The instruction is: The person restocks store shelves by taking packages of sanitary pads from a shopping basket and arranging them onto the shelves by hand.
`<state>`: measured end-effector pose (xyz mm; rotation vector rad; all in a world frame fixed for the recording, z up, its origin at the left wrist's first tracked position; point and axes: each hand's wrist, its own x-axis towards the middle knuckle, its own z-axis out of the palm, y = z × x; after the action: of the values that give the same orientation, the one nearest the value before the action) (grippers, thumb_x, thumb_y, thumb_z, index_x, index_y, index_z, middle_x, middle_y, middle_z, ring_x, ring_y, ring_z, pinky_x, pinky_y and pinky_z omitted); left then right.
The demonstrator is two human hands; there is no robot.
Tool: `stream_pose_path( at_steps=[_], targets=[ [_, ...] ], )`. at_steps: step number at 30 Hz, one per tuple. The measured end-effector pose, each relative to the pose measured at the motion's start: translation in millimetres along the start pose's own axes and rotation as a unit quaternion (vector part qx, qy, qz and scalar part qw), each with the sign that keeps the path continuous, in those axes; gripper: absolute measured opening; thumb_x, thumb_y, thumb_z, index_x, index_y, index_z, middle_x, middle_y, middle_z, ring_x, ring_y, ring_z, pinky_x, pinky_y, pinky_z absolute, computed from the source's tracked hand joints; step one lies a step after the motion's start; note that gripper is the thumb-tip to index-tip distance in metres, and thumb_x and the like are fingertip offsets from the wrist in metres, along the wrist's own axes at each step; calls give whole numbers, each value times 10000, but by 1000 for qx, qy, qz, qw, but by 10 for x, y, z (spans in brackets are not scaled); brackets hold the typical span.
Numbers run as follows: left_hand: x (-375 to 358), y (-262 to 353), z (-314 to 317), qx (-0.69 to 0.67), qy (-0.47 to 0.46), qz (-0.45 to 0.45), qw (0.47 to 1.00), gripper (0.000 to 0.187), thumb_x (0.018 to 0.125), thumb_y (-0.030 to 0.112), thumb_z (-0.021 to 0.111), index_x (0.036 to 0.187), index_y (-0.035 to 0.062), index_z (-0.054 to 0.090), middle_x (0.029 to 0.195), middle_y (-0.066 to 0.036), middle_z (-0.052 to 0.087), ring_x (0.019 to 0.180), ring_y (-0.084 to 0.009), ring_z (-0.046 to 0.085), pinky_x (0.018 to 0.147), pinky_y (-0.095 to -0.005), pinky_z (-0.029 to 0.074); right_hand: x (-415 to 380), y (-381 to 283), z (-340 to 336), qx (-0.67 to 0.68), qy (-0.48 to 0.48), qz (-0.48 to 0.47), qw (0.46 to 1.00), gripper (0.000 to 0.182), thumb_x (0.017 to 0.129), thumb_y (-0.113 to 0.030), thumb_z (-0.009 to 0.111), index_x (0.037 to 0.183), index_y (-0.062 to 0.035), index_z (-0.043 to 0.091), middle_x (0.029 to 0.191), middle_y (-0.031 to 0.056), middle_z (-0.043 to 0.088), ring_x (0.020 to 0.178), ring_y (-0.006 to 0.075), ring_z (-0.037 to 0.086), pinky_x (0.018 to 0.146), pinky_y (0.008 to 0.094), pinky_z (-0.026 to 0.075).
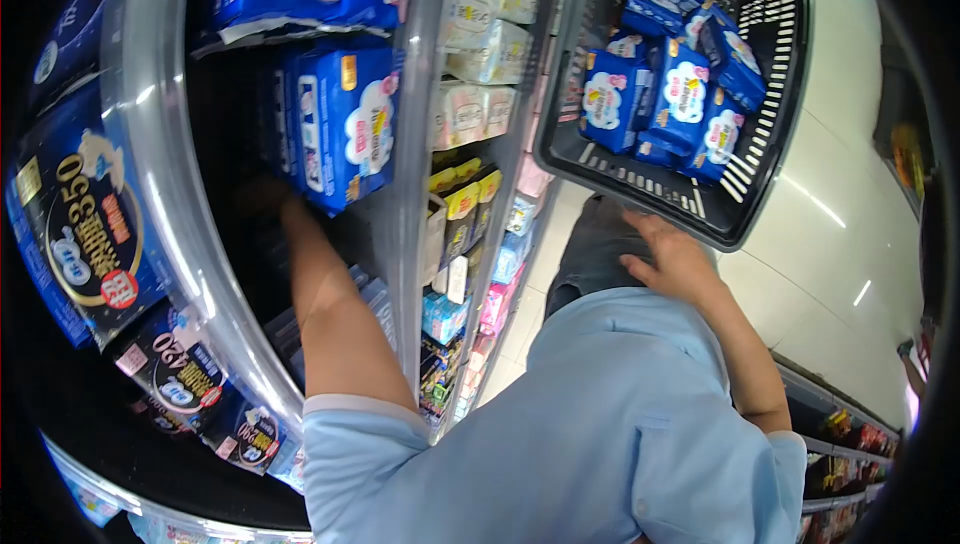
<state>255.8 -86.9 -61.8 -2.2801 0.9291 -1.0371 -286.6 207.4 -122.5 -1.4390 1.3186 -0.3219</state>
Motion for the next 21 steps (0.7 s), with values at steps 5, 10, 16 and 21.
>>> stream_pose_path(
  at_steps=[5, 10, 16, 21],
  targets=[
    [31, 95, 13, -36, -14, 7, 999, 428, 870, 168, 509, 1234, -54, 462, 1335, -220, 370, 1213, -325, 391, 1015, -418, 302, 35, -14, -176, 68, 44, -46, 996, 498, 802, -269, 616, 1195, 13, 499, 1110, 212, 565, 993, 336, 579, 850, 396, 463],
    [52, 122, -84, -88, -35, -6, 995, 425, 863, 127, 511, 1245, -49, 447, 1332, -207, 376, 1211, -307, 392, 1015, -407, 303, 346, 196, -544, 131, 252, 56, 957, 470, 783, -190, 634, 1183, 20, 505, 1140, 233, 545, 962, 321, 586, 821, 365, 465],
    [-73, 33, -299, -205, -45, -37, 977, 429, 855, 79, 514, 1258, -44, 429, 1329, -192, 383, 1209, -286, 394, 1016, -393, 304, 983, 827, -640, 84, 332, 228, 912, 835, 704, -407, 693, 1303, 56, 339, 1264, 283, 438, 1191, 383, 433, 988, 404, 368],
    [-526, -170, -527, -439, 24, -132, 888, 440, 848, 38, 516, 1269, -40, 415, 1326, -179, 389, 1208, -268, 396, 1016, -381, 304, 1332, 561, -501, 9, 324, 324, 889, 1150, 615, -605, 695, 1416, -14, 120, 1374, 325, 253, 1254, 443, 333, 1004, 446, 357]
  ],
)
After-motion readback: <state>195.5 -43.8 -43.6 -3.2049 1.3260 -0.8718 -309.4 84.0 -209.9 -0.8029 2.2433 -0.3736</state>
